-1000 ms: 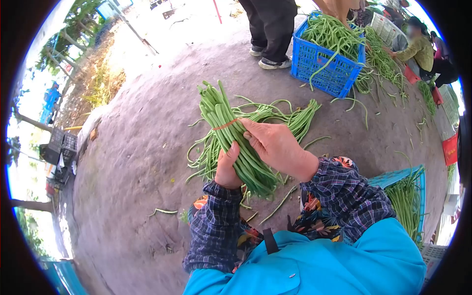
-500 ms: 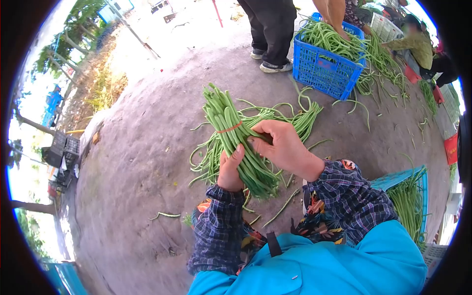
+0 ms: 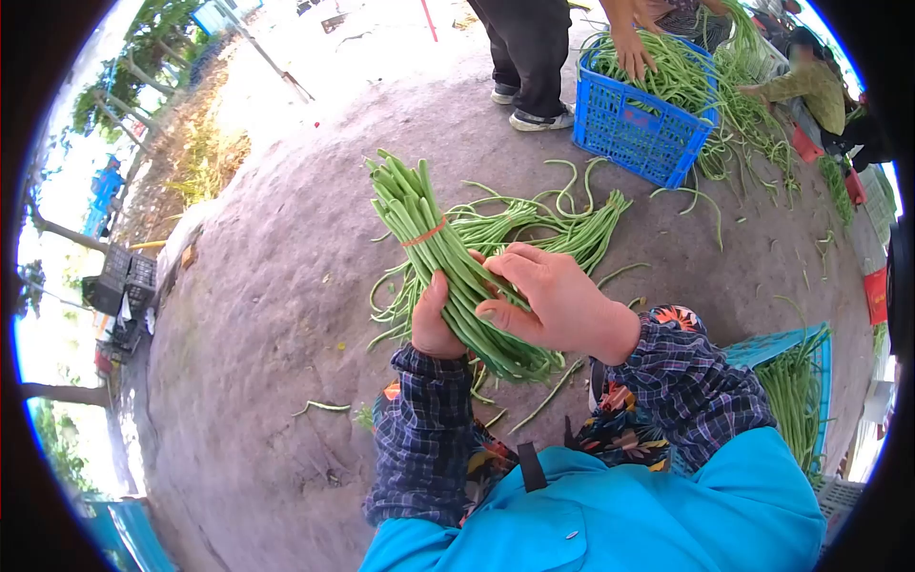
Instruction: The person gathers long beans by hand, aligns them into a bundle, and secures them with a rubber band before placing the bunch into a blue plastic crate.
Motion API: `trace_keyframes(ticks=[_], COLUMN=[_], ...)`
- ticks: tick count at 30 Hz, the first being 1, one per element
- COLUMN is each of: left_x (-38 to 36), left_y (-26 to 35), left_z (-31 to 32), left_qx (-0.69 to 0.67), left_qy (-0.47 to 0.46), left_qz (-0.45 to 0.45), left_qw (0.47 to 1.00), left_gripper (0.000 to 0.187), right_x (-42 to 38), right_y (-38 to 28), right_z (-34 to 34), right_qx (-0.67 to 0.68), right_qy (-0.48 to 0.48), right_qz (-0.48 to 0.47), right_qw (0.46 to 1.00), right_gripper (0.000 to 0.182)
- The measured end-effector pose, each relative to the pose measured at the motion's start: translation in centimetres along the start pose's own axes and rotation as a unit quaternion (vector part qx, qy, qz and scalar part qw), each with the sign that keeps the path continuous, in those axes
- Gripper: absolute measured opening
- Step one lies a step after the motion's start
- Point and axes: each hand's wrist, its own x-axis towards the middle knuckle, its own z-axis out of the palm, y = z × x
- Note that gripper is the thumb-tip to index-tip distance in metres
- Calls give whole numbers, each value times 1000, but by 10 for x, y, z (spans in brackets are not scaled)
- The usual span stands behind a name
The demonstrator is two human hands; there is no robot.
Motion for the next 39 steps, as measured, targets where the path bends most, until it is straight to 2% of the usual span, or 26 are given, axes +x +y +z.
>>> trace_keyframes(ticks=[2, 5, 7, 8, 10, 17, 19, 23, 25, 26, 27, 28, 29, 30, 31, 33, 34, 35, 36, 37, 39], left_x=[1, 0, 3, 4, 4, 3, 3, 4, 6, 3, 3, 3, 3, 3, 3, 6, 8, 9, 11, 13, 14], left_y=[0, -4, -9, -10, -9, -13, -11, -6, -8, -8, -10, -12, -16, -21, -25, -21, -21, -19, -18, -9, -12], left_z=[2, -14, -8, -5, -4, -11, -9, 0, -2, -1, 0, 2, 3, 6, 10, 12, 15, 19, 22, 11, 2], left_qx=[12, 86, 83, 67, 52, 36, 26, 20, -1, -36, -37, -35, -33, -19, -6, 103, 101, 191, 274, 297, 362], left_qy=[-14, -35, -12, -9, -5, 3, 16, 10, -20, -51, -53, -113, -173, -183, -191, -192, -196, -79, 44, 7, -46], left_qz=[28, 4, 15, -3, -26, -8, -4, 22, 30, 6, 2, -34, -72, -102, -133, -110, -110, -42, 29, 64, 101], left_qw=[999, 996, 996, 998, 998, 999, 1000, 1000, 999, 998, 998, 992, 982, 978, 972, 970, 969, 978, 960, 953, 925], left_gripper=[60, 65, 67, 66, 65, 62, 62, 62, 63, 69, 69, 70, 71, 73, 76, 79, 79, 88, 97, 101, 94], right_x=[3, 4, 5, 5, 3, 7, 2, -2, 2, 4, 6, 10, 13, 18, 18, 20, 19, 20, 21, 22, 22], right_y=[-2, -1, -5, -3, 0, 3, 6, 4, 1, 8, 12, 14, 15, 12, 12, 12, 11, 12, 15, 17, 22], right_z=[-3, -3, -3, -2, 1, -1, 5, 4, -8, -11, -9, -3, 0, -7, -10, -17, -19, -19, -19, -18, -13], right_qx=[9, 36, 115, 115, 76, 59, 22, 30, 86, 105, 103, 301, 486, 499, 500, 535, 525, 523, 467, 408, 398], right_qy=[-23, -4, 20, 21, 33, 11, 35, 9, -3, 10, 12, 28, 46, -11, -3, -85, -62, -62, -9, 42, 51], right_qz=[-16, 28, 115, 115, 85, 54, -11, 1, 20, 39, 43, 73, 100, 61, 67, 123, 130, 131, 134, 135, 161], right_qw=[1000, 999, 986, 986, 993, 997, 999, 999, 996, 994, 994, 950, 867, 864, 863, 831, 839, 840, 874, 902, 902], right_gripper=[25, 24, 23, 23, 18, 23, 26, 27, 31, 39, 39, 43, 46, 51, 51, 69, 61, 61, 57, 53, 49])
